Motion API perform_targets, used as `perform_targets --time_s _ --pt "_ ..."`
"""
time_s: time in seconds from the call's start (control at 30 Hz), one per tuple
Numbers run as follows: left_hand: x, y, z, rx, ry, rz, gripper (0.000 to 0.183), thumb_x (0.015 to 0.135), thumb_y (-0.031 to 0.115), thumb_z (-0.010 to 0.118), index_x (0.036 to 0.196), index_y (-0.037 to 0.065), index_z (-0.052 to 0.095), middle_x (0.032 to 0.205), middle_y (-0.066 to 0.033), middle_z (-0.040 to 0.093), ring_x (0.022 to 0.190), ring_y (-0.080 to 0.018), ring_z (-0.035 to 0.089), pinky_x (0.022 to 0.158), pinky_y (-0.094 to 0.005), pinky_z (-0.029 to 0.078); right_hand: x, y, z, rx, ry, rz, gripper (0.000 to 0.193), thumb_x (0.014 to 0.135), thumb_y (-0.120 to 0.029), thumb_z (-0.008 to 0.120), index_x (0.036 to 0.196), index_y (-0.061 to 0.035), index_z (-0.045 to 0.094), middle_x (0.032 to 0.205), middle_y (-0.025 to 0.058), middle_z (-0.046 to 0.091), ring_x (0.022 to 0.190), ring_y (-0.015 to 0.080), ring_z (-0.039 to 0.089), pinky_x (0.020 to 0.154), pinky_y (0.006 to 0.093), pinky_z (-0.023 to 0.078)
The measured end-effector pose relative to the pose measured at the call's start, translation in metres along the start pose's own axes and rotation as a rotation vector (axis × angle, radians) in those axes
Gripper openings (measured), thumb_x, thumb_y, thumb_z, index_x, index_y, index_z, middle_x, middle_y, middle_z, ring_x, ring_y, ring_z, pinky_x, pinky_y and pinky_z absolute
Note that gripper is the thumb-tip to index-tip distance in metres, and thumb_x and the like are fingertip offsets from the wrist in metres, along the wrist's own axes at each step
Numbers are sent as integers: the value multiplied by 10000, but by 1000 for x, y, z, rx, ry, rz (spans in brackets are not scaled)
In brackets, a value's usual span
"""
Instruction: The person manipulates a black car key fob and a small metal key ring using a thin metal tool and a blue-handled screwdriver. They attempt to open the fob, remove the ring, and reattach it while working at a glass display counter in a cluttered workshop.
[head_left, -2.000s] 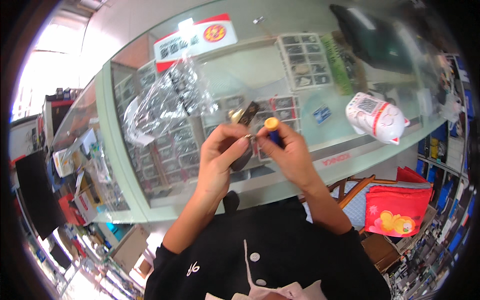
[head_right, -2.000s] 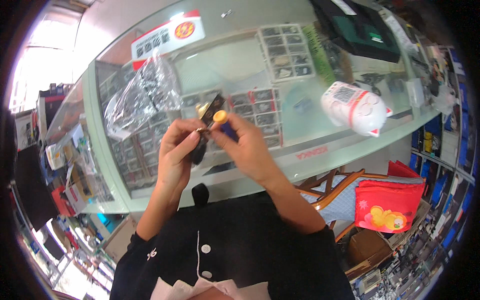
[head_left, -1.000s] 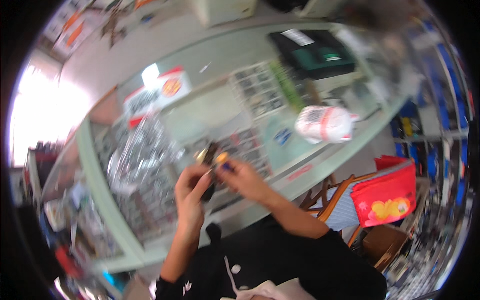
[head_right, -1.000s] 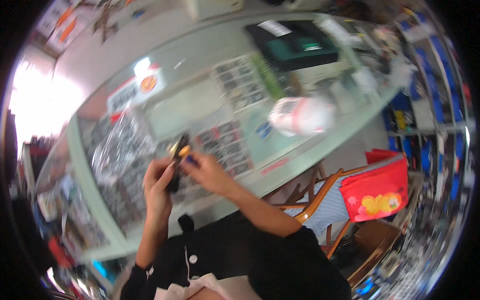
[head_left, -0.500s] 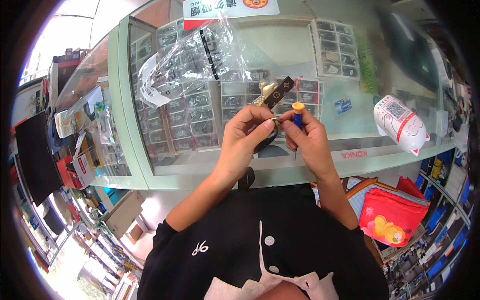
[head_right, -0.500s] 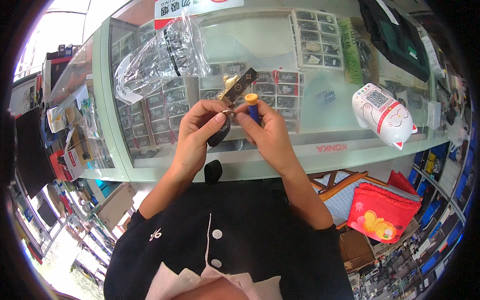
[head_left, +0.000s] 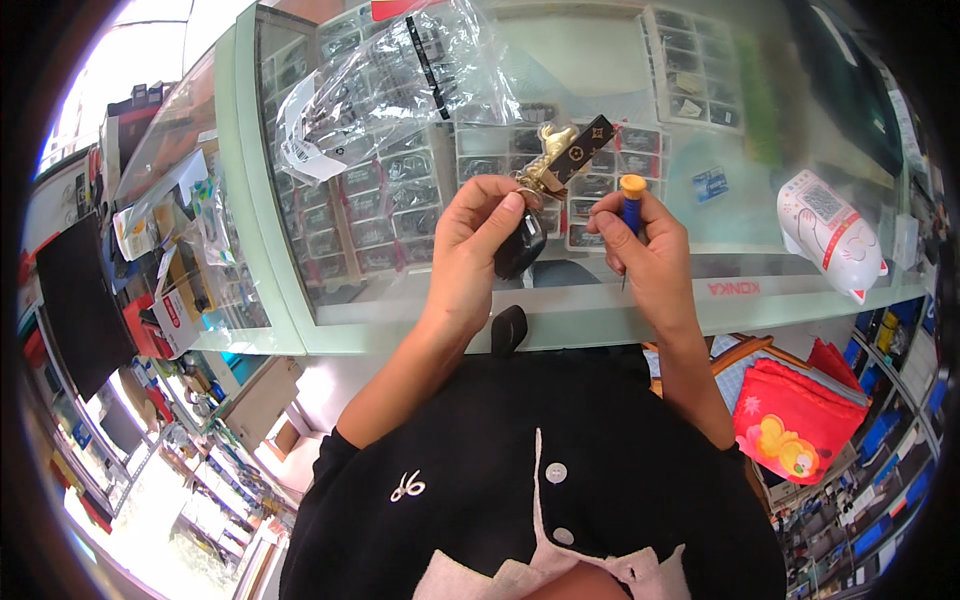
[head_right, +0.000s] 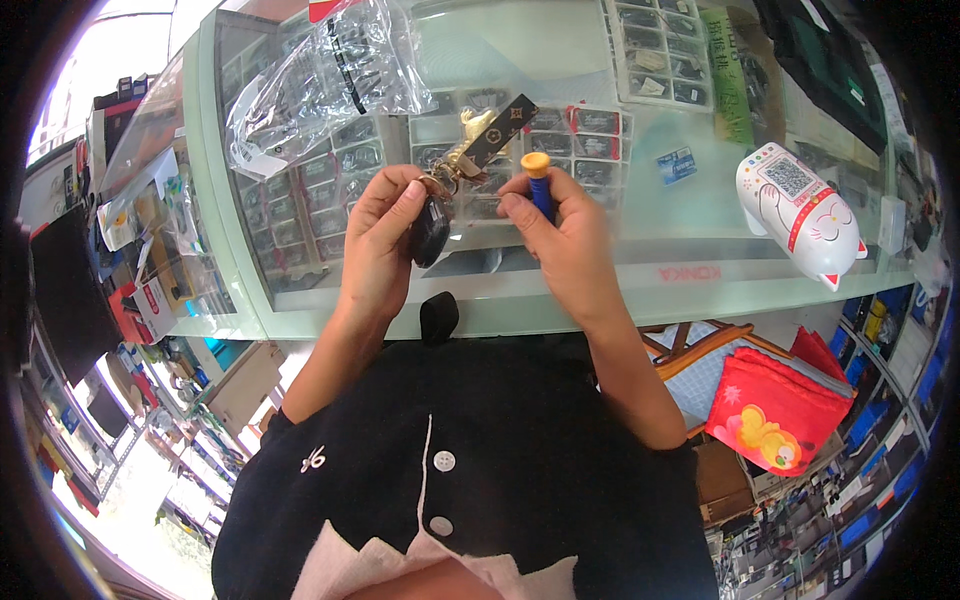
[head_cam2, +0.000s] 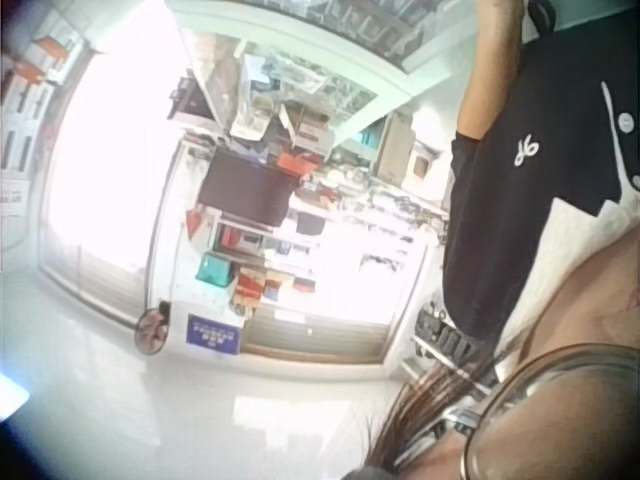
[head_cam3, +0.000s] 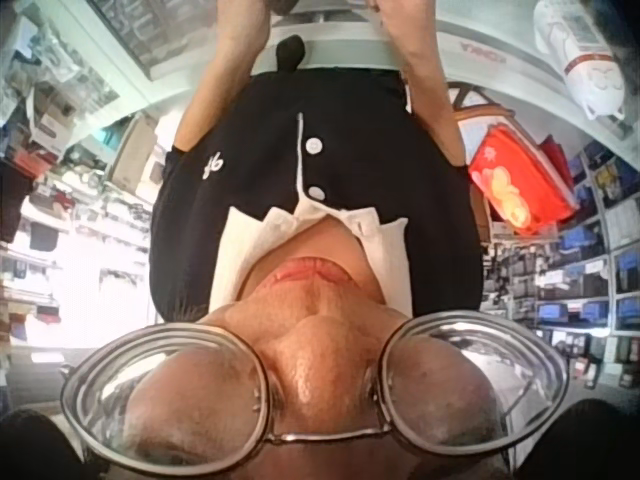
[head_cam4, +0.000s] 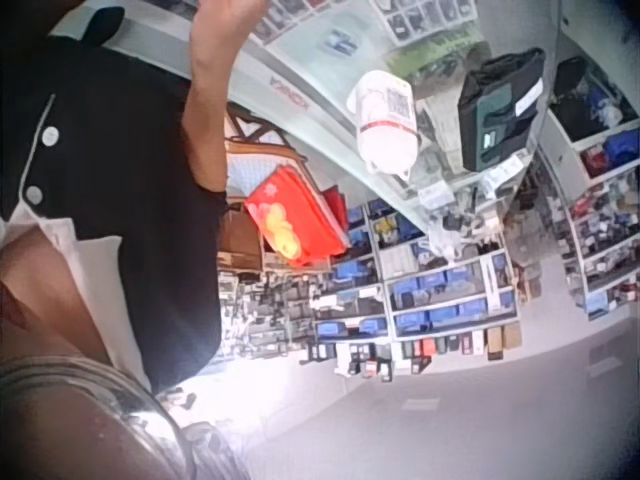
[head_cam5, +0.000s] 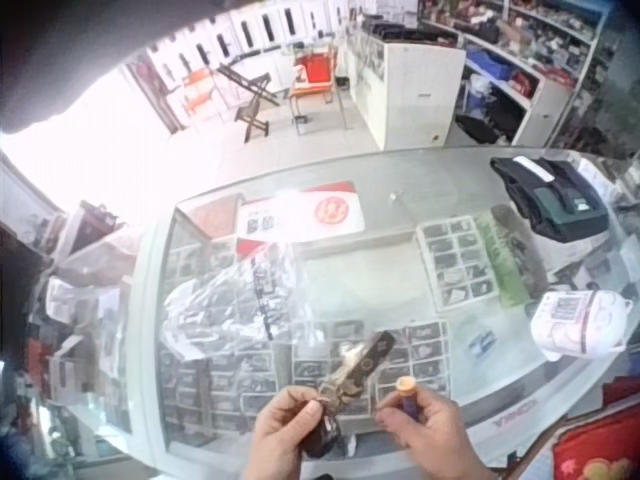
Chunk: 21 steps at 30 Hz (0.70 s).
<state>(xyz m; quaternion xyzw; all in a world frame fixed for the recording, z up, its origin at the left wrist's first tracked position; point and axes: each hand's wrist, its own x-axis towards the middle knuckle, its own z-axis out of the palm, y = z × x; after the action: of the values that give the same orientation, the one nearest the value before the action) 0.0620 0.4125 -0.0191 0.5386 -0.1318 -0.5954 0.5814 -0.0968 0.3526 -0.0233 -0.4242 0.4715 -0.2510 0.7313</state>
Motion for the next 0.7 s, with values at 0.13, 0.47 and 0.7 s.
perform_targets --time_s 0.13,0.47,0.7 --pt "2 -6 -12 128 91 8 95 873 137 474 905 50 497 842 -20 555 736 -73 505 665 -195 392 2 4 -1 -13 -16 10 133 830 -113 549 917 -17 525 746 29 550 503 13 361 452 163 312" --pt "9 -13 -19 188 129 217 110 877 122 471 913 19 466 806 -43 531 755 -107 526 688 -236 426 8 13 13 -33 -72 9 127 834 -125 541 913 -27 527 763 44 569 487 9 350 440 155 299" --pt "13 -8 -27 839 270 462 75 847 64 499 891 4 498 759 -48 543 692 -103 521 616 -228 413 9 13 17 -56 -80 -19 141 825 -162 559 857 -27 538 726 -33 511 642 36 421 589 185 351"
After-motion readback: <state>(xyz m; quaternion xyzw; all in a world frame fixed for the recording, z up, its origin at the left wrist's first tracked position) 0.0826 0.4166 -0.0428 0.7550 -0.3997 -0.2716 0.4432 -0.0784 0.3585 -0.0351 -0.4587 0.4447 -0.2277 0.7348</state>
